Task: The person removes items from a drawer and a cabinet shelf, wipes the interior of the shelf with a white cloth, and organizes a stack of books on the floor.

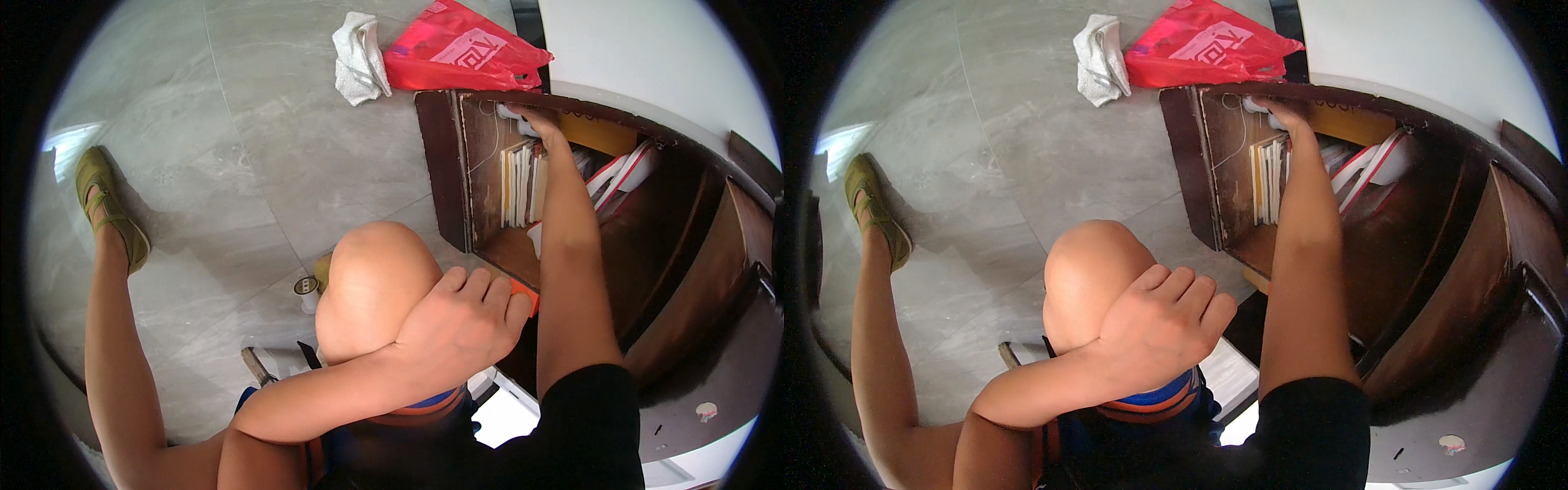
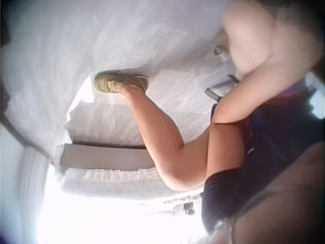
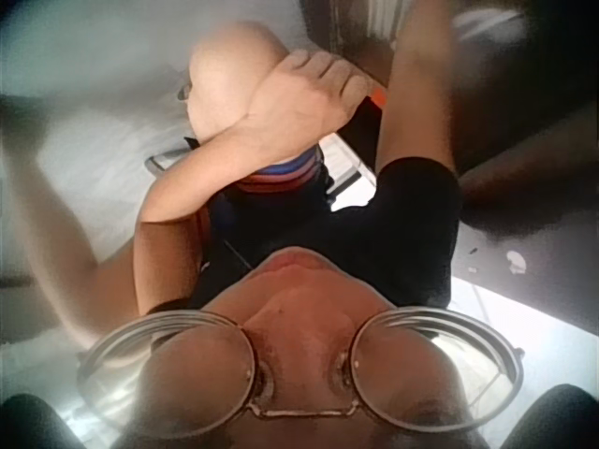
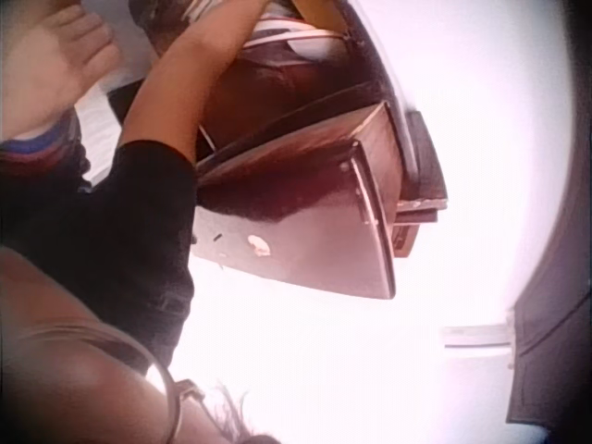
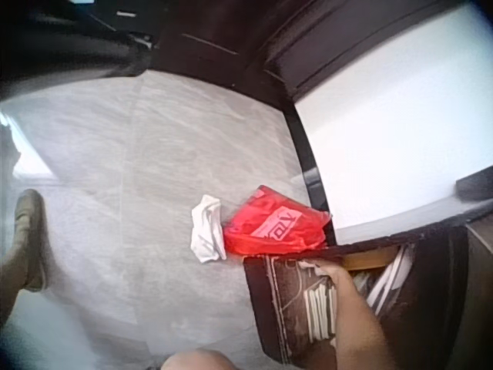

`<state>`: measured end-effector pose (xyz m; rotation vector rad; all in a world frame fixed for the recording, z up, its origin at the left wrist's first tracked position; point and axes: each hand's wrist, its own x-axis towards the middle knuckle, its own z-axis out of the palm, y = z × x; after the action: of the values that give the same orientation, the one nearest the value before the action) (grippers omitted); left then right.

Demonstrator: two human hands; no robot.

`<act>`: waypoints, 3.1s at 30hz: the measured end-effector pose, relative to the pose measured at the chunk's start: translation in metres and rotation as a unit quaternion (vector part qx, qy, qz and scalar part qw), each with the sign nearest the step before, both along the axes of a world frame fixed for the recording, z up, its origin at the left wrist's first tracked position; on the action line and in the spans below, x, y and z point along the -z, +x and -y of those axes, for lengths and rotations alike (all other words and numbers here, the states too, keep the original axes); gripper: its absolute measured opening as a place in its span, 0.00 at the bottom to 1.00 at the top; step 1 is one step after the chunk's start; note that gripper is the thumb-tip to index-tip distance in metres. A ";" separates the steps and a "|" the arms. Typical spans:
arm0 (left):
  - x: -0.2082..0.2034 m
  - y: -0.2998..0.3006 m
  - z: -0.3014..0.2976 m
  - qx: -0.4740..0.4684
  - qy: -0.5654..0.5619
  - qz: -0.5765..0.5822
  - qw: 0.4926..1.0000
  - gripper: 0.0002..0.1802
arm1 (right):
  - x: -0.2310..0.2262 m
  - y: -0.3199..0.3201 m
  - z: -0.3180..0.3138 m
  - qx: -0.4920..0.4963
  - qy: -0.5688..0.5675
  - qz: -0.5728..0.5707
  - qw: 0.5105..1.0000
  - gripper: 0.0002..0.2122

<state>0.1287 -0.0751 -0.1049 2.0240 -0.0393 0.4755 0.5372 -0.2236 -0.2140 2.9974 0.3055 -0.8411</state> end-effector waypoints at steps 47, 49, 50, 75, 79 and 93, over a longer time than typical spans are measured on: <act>-0.194 -0.159 0.018 0.158 -0.093 0.029 0.983 0.16 | -0.325 -0.496 0.061 -0.163 0.717 0.263 0.624 0.23; -0.207 -0.163 0.025 0.186 -0.158 -0.044 0.969 0.28 | -0.324 -0.501 0.068 -0.154 0.726 0.252 0.621 0.23; -0.207 -0.161 0.033 0.190 -0.154 -0.046 0.969 0.28 | -0.324 -0.504 0.071 -0.150 0.732 0.238 0.621 0.23; -0.173 -0.133 0.006 0.403 -0.403 -0.128 0.812 0.17 | -0.357 -0.538 0.099 0.069 0.778 -0.286 0.556 0.35; -0.195 -0.108 0.018 0.429 -0.151 -0.165 0.875 0.13 | -0.350 -0.535 0.123 -0.048 0.713 -0.349 0.606 0.33; -0.261 -0.157 0.132 0.333 -0.328 -0.024 0.884 0.06 | -0.378 -0.578 0.212 -0.116 0.653 0.245 0.707 0.23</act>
<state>-0.0282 -0.2067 0.1560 1.2382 -0.4667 -0.0198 -0.0405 -0.4361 0.1645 3.8815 1.8667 0.5772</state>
